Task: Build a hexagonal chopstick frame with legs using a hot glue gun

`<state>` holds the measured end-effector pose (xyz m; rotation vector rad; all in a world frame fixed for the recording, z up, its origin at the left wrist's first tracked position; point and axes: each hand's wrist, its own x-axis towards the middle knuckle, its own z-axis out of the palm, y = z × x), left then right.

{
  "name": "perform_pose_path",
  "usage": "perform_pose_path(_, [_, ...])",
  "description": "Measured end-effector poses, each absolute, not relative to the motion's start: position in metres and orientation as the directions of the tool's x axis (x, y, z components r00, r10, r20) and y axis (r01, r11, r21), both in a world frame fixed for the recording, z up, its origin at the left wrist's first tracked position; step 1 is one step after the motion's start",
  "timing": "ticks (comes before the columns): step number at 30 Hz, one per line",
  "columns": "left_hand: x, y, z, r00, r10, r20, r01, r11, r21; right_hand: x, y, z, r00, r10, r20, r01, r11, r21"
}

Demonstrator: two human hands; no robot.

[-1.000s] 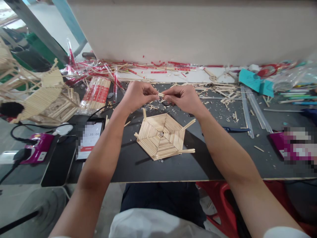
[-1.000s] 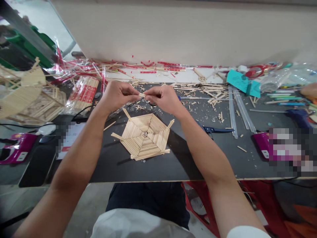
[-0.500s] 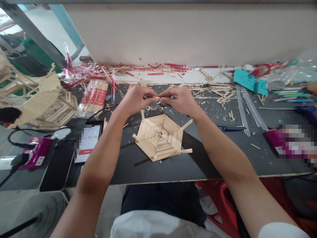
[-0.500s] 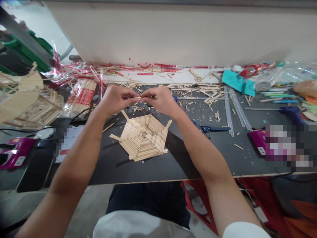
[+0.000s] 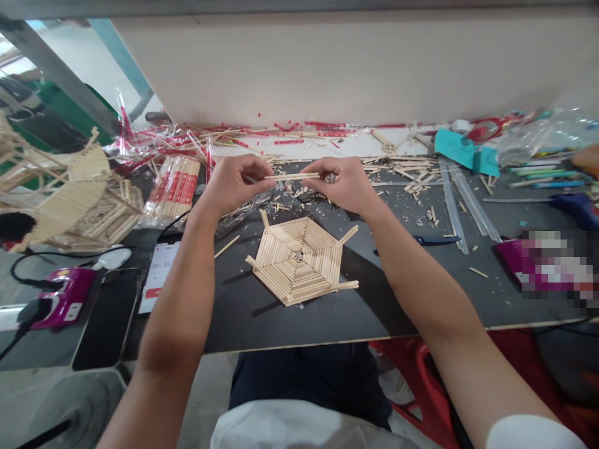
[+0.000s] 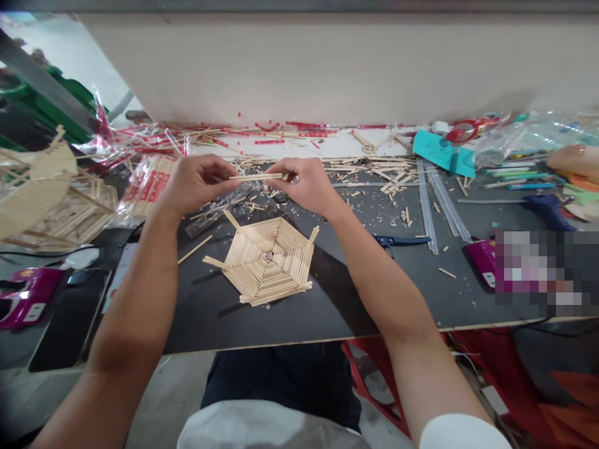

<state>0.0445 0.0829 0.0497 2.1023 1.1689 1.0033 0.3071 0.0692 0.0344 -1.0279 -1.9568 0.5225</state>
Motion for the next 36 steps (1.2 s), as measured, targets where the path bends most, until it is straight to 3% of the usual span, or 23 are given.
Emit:
perform_pose_path(7, [0.048,0.084,0.046,0.385,0.860,0.334,0.539,-0.504,0.675,0.302,0.063,0.040,-0.299,0.815,0.497,0.393,0.580,-0.714])
perform_pose_path(16, [0.052,0.088,0.037,0.404,0.871,0.280,0.513,-0.469,0.719,0.289,0.057,0.033,-0.208,0.884,0.419,0.290,0.464,-0.837])
perform_pose_path(25, [0.034,0.094,0.041,0.379,0.863,0.333,0.655,-0.504,0.562,0.307,0.077,0.024,-0.100,0.934,0.342,0.131,0.353,-0.926])
perform_pose_path(30, [0.022,0.101,0.037,0.397,0.879,0.263,0.654,-0.472,0.591,0.319,0.081,0.030,-0.117,0.937,0.329,0.069,0.338,-0.939])
perform_pose_path(36, [0.030,0.093,0.042,0.367,0.895,0.255,0.612,-0.438,0.658,0.322,0.083,0.030,-0.134,0.979,0.156,-0.009,0.156,-0.988])
